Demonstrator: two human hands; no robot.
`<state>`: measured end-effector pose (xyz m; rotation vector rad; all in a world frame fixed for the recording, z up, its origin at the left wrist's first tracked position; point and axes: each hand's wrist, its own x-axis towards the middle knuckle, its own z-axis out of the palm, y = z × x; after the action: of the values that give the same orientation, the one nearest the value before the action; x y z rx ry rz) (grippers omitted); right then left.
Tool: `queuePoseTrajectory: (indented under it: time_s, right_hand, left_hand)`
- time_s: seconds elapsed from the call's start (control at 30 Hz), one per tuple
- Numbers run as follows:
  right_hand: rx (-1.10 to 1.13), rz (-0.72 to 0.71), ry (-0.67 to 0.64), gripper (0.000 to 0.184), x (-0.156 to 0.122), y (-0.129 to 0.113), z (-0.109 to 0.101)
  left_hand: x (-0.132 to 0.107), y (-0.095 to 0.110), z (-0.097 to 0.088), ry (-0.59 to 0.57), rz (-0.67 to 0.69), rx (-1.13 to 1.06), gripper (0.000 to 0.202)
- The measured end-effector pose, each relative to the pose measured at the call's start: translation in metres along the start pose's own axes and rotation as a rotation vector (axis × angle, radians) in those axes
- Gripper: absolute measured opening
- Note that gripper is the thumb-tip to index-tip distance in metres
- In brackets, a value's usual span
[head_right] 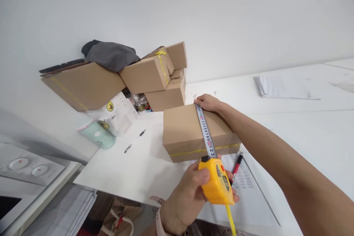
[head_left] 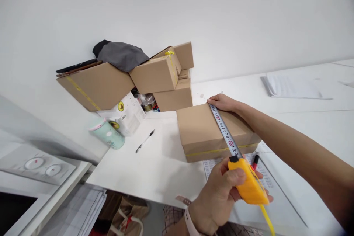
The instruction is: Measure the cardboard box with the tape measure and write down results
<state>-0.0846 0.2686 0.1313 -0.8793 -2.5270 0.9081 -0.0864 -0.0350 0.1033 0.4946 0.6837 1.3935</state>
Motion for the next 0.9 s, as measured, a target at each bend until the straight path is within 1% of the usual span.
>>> queuePoseTrajectory:
  time_s: [0.13,0.27,0.33,0.37,0.4,0.43,0.47,0.5,0.57,0.6,0.63,0.67,0.73,0.8,0.83,0.9]
  right_hand:
    - [-0.003,-0.02,-0.022,0.046,0.001,-0.002,0.001]
    - [-0.017,-0.014,-0.027,0.045,0.002,-0.008,0.003]
    - [0.001,-0.003,-0.02,0.047,-0.001,-0.012,0.0]
    - [0.043,-0.001,0.008,0.047,-0.004,-0.013,-0.004]
    - [0.107,0.001,0.063,0.047,-0.009,-0.013,-0.01]
    - [0.187,0.006,0.147,0.049,-0.016,-0.011,-0.017]
    - [0.266,0.022,0.257,0.052,-0.026,-0.006,-0.024]
    - [0.332,0.05,0.381,0.056,-0.039,0.0,-0.031]
    - [0.359,0.157,0.583,0.063,-0.07,0.018,-0.04]
    - [0.341,0.22,0.624,0.066,-0.089,0.028,-0.041]
    - [0.302,0.263,0.588,0.068,-0.107,0.038,-0.04]
    - [0.275,0.311,0.539,0.071,-0.126,0.046,-0.037]
    - [0.286,0.368,0.404,0.074,-0.157,0.055,-0.027]
    - [0.289,0.378,0.324,0.07,-0.177,0.053,-0.018]
    - [0.259,0.371,0.314,0.066,-0.182,0.047,-0.015]
    - [0.147,0.337,0.341,0.058,-0.183,0.031,-0.017]
  left_hand:
    - [0.003,-0.01,0.003,0.025,0.011,-0.022,0.064]
    - [0.008,-0.009,0.007,0.024,0.039,-0.027,0.059]
    - [0.003,-0.006,0.006,0.017,0.042,-0.004,0.057]
    - [-0.002,-0.005,0.003,0.018,0.052,0.022,0.057]
    - [-0.01,-0.004,-0.001,0.024,0.074,0.065,0.059]
    - [-0.02,-0.003,-0.008,0.045,0.11,0.124,0.064]
    - [-0.03,-0.002,-0.017,0.088,0.16,0.193,0.071]
    - [-0.042,-0.002,-0.027,0.151,0.221,0.27,0.079]
    - [-0.061,-0.003,-0.05,0.323,0.342,0.41,0.093]
    - [-0.068,-0.004,-0.061,0.41,0.385,0.456,0.095]
    - [-0.072,-0.004,-0.071,0.474,0.407,0.482,0.093]
    - [-0.074,-0.003,-0.079,0.509,0.41,0.491,0.09]
    - [-0.069,0.001,-0.09,0.511,0.384,0.472,0.081]
    - [-0.059,0.012,-0.094,0.457,0.375,0.451,0.078]
    - [-0.053,0.02,-0.095,0.427,0.387,0.452,0.077]
    - [-0.04,0.042,-0.093,0.376,0.427,0.476,0.072]
